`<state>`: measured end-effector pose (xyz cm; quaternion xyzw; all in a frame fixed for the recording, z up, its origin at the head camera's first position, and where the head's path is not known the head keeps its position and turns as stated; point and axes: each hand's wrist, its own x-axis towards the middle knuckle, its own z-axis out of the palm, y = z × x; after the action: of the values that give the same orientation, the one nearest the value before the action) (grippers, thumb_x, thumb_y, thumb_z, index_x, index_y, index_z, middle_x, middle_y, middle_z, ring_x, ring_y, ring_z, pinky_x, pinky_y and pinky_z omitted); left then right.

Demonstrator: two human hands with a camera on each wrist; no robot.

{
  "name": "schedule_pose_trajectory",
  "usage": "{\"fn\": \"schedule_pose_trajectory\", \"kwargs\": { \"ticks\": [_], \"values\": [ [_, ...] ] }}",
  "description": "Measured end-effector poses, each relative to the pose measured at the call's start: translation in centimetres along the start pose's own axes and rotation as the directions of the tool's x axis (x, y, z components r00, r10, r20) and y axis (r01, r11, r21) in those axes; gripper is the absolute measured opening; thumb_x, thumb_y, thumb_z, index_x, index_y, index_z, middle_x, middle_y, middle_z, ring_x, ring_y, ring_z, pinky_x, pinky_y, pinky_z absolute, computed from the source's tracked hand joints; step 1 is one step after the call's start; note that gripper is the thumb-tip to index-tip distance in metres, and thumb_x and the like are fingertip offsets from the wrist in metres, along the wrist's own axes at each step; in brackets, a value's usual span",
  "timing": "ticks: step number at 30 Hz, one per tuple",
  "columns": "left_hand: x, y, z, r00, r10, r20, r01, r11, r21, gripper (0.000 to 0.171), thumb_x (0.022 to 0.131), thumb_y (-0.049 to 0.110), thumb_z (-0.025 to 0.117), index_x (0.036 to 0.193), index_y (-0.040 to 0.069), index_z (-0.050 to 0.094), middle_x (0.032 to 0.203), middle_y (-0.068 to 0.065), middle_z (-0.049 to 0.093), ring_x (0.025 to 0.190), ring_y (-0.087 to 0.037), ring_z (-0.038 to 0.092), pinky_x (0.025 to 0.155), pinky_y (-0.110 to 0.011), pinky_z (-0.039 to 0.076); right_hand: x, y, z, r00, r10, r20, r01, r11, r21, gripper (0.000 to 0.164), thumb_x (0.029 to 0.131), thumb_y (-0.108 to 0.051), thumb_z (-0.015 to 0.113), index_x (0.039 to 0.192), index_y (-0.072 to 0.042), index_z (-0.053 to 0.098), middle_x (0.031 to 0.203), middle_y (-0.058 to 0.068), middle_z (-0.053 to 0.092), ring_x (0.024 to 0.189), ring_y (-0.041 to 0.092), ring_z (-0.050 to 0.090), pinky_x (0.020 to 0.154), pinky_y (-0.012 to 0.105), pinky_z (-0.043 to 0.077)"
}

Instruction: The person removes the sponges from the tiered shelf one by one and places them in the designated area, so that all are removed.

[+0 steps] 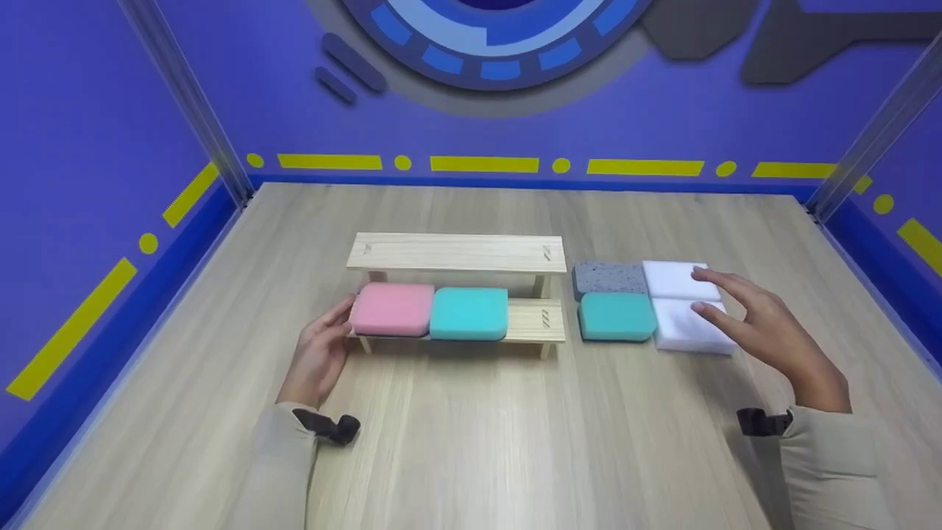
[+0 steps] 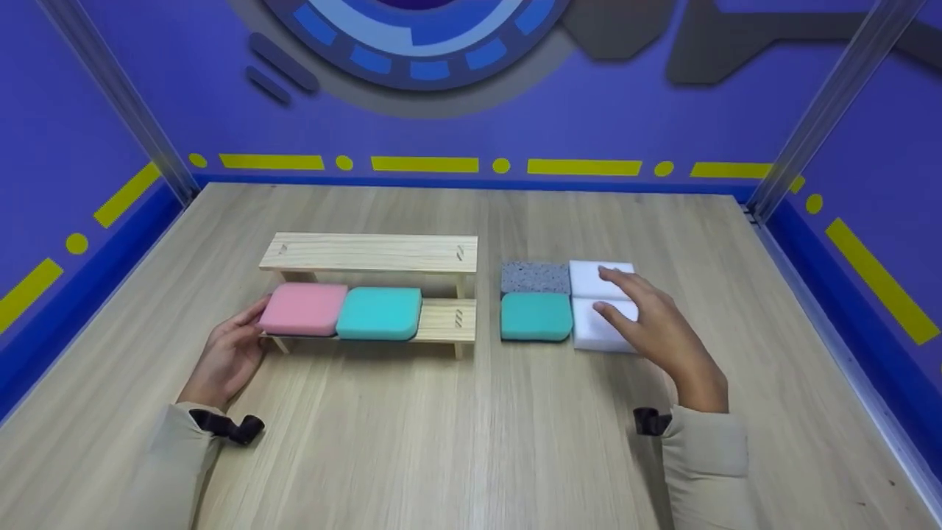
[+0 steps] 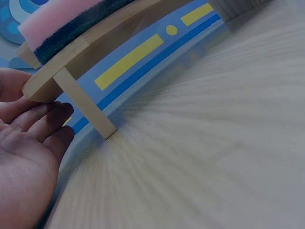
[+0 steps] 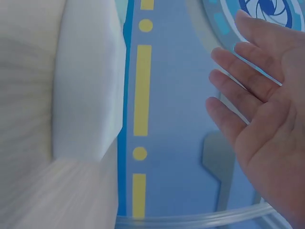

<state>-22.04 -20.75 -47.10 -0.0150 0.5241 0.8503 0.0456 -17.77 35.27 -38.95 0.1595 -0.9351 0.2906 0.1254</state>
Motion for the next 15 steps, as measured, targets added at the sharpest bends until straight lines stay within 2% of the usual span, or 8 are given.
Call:
{"fn": "schedule_pose_trajectory", "kwargs": {
  "ticks": [1,3,6,8,11,13,15],
  "values": [
    [0.0,0.0,0.0,1.0,-0.001,-0.004,0.001,1.0,-0.002,0.056,0.093,-0.011,0.034,0.148,-0.01,0.02,0.159,-0.019,0.018,0.148,-0.024,0.015,0.122,-0.035,0.012,0.2,-0.2,0.1,1.0,-0.018,-0.002,0.018,1.0,0.0,0.051,0.092,-0.023,0.064,0.139,-0.011,0.05,0.14,0.018,0.052,0.135,-0.006,0.034,0.109,0.01,0.026],
    [0.0,0.0,0.0,1.0,0.004,-0.003,-0.004,1.0,0.0,0.056,0.093,-0.011,0.034,0.147,-0.01,0.019,0.159,-0.019,0.018,0.148,-0.025,0.015,0.122,-0.035,0.012,0.5,-0.7,0.4,0.999,-0.048,-0.009,0.048,0.999,-0.011,0.05,0.092,-0.023,0.064,0.139,-0.011,0.051,0.139,0.016,0.054,0.127,-0.019,0.029,0.097,-0.002,0.02],
    [0.0,-0.1,-0.1,1.0,0.008,-0.004,-0.008,1.0,-0.005,0.057,0.092,-0.012,0.033,0.147,-0.011,0.019,0.159,-0.02,0.017,0.148,-0.025,0.015,0.122,-0.035,0.013,1.0,-1.6,0.8,0.997,-0.077,0.001,0.077,0.997,-0.022,0.049,0.093,-0.024,0.063,0.139,-0.012,0.052,0.138,0.013,0.055,0.127,-0.015,0.033,0.102,0.003,0.026],
    [0.0,-0.1,-0.1,1.0,0.008,0.002,-0.008,1.0,-0.01,0.057,0.092,-0.013,0.033,0.147,-0.012,0.018,0.159,-0.02,0.016,0.148,-0.026,0.014,0.122,-0.035,0.013,1.5,-2.4,1.1,0.997,-0.08,0.021,0.08,0.997,-0.019,0.049,0.093,-0.024,0.063,0.139,-0.013,0.051,0.138,0.013,0.055,0.132,0.001,0.041,0.111,0.02,0.034],
    [0.0,-0.2,-0.1,1.0,0.005,0.005,-0.005,1.0,-0.012,0.057,0.092,-0.014,0.034,0.147,-0.012,0.017,0.159,-0.021,0.016,0.148,-0.026,0.014,0.122,-0.034,0.013,2.2,-3.7,1.4,0.995,-0.089,0.055,0.089,0.996,-0.012,0.05,0.093,-0.026,0.062,0.14,-0.012,0.05,0.138,0.013,0.055,0.131,0.025,0.047,0.107,0.049,0.039],
    [0.0,-0.1,0.0,1.0,0.005,0.005,-0.005,1.0,-0.015,0.058,0.091,-0.014,0.035,0.147,-0.012,0.018,0.159,-0.021,0.016,0.148,-0.026,0.014,0.122,-0.034,0.013,2.7,-4.6,1.6,0.992,-0.108,0.069,0.108,0.994,0.003,0.049,0.094,-0.025,0.062,0.139,-0.01,0.051,0.138,0.014,0.055,0.129,0.035,0.048,0.103,0.058,0.038],
    [0.1,-0.1,0.0,1.0,0.006,0.004,-0.006,1.0,-0.012,0.058,0.092,-0.013,0.035,0.147,-0.012,0.018,0.159,-0.021,0.016,0.148,-0.025,0.014,0.122,-0.035,0.013,3.3,-5.4,1.9,0.987,-0.137,0.082,0.137,0.991,0.003,0.049,0.093,-0.024,0.062,0.139,-0.009,0.051,0.138,0.013,0.055,0.128,0.035,0.049,0.101,0.056,0.041]
  ]
}}
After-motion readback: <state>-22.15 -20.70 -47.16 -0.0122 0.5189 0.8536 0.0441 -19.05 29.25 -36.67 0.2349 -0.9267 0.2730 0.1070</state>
